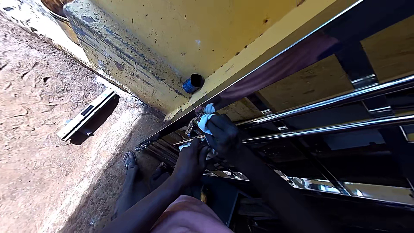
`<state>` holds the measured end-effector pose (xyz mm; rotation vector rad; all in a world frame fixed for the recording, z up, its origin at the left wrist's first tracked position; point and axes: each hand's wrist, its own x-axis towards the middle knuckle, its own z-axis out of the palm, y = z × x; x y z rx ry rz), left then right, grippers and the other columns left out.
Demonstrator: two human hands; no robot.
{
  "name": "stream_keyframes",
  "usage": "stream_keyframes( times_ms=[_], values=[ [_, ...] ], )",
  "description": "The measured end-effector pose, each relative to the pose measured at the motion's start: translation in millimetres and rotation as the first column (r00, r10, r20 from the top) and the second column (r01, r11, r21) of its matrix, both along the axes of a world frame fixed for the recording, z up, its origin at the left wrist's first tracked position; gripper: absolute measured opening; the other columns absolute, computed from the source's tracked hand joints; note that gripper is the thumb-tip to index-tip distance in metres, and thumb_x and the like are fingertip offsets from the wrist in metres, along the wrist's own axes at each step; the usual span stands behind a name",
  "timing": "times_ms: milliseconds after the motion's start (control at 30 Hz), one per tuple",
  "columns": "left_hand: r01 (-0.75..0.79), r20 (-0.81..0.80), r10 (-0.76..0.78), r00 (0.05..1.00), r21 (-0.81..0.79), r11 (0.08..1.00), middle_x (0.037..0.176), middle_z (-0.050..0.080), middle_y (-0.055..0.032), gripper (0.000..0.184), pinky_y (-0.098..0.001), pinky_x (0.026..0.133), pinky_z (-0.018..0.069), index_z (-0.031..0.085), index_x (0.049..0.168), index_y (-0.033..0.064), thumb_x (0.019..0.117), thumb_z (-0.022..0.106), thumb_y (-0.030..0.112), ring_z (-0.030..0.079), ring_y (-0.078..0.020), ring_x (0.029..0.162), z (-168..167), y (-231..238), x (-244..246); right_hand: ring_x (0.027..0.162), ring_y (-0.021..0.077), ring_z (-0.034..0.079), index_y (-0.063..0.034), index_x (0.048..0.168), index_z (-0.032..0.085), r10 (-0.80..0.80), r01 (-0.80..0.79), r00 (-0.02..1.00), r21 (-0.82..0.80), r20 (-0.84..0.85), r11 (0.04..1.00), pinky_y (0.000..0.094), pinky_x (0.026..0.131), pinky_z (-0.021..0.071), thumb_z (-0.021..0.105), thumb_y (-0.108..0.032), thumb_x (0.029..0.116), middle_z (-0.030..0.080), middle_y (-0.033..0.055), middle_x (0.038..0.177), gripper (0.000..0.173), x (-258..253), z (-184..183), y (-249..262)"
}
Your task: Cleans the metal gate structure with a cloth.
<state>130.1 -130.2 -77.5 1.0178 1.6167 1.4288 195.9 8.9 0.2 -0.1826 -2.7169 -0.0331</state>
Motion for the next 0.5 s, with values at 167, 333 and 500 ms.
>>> stream_keyframes(
  times_ms=[167, 333, 500],
  values=[
    [-0.010, -0.002, 0.010, 1.000, 0.020, 1.000, 0.061, 0.052, 0.0031, 0.030, -0.0263, 0.055, 0.0473, 0.060, 0.097, 0.0073, 0.1048, 0.051, 0.035, 0.053, -0.0077, 0.054, -1, 0, 0, 0.083, 0.0251, 0.065, -0.0008, 0.086, 0.073, -0.048, 0.050, 0.986, -0.003, 0.161, 0.999, 0.0339, 0.071, 0.0565, 0.065, -0.012, 0.0882, 0.068, 0.0115, 0.091, 0.014, 22, 16, 1],
    [0.006, 0.011, -0.006, 1.000, -0.006, 1.000, 0.063, 0.054, 0.0008, 0.031, -0.0293, 0.057, 0.0486, 0.060, 0.097, 0.0065, 0.1050, 0.051, 0.035, 0.054, -0.0104, 0.056, 4, -1, -1, 0.090, 0.0261, 0.066, -0.0011, 0.092, 0.074, -0.008, 0.006, 0.975, 0.009, 0.221, 1.000, 0.0342, 0.077, 0.0573, 0.062, -0.012, 0.0889, 0.069, 0.0120, 0.096, 0.017, 18, 19, 2],
    [0.040, 0.065, -0.038, 0.997, -0.024, 0.999, 0.066, 0.054, 0.0001, 0.031, -0.0298, 0.059, 0.0490, 0.060, 0.099, 0.0063, 0.1054, 0.051, 0.035, 0.055, -0.0113, 0.058, 8, -2, -6, 0.094, 0.0264, 0.067, 0.0010, 0.099, 0.075, 0.027, -0.033, 0.979, 0.025, 0.200, 0.999, 0.0342, 0.083, 0.0577, 0.060, -0.010, 0.0924, 0.070, 0.0146, 0.103, 0.020, 17, 15, 6]
  ],
)
